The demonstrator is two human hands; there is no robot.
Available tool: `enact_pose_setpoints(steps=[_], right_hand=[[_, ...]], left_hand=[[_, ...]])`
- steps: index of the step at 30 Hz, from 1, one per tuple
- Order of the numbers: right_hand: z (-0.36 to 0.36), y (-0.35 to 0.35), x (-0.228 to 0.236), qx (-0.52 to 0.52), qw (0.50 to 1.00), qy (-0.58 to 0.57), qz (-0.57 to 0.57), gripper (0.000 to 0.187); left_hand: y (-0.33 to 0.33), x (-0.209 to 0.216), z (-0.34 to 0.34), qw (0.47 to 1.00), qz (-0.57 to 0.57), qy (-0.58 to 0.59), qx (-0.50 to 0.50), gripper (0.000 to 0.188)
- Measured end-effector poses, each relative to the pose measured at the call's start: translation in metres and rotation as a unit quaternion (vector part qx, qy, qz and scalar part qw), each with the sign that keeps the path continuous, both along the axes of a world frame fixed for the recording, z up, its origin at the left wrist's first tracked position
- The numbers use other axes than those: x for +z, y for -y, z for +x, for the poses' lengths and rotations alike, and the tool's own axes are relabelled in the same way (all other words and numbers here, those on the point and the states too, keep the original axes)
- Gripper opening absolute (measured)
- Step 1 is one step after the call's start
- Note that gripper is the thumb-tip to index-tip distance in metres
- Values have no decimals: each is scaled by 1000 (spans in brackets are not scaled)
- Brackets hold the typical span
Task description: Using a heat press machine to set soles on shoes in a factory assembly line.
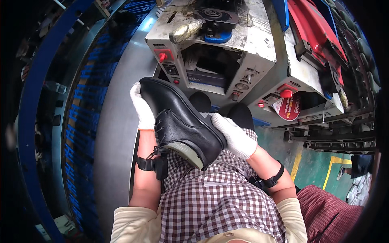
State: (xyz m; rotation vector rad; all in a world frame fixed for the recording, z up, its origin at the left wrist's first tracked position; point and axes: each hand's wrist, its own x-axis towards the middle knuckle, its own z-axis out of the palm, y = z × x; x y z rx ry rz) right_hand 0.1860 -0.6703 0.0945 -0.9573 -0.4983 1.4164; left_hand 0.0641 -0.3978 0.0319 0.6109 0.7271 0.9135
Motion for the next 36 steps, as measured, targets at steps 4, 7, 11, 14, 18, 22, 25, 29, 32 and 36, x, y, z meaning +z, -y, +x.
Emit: enact_pose_setpoints(steps=[4,7,11,14,18,22,25,29,32,36], right_hand=[[-1,-5,-13,17,999,13,31,57],[0,-6,-38,5,992,-127,19,61],[18,1,-89,3,930,-367,-6,70],[13,-11,-136,284,742,-591,142,85],[12,3,-161,254,784,-548,143,74],[9,20,-145,-16,815,-572,-95,72],[4,19,-123,-33,779,-622,-69,71],[-4,9,-97,122,788,-589,134,54],[-7,6,-89,129,755,-623,158,64],[-3,7,-98,144,773,-607,116,65]], left_hand=[[-3,-4,-11,999,26,39,-9,37],[22,15,-18,992,33,55,-105,40],[53,43,-13,975,100,143,-138,73],[69,55,-5,949,145,193,-204,105],[78,64,-1,959,178,121,-183,109],[82,71,0,953,219,100,-185,107],[84,74,0,946,263,64,-181,104],[83,68,0,948,269,54,-163,87],[75,51,7,969,183,104,-128,47],[54,21,12,988,81,96,-87,54]])
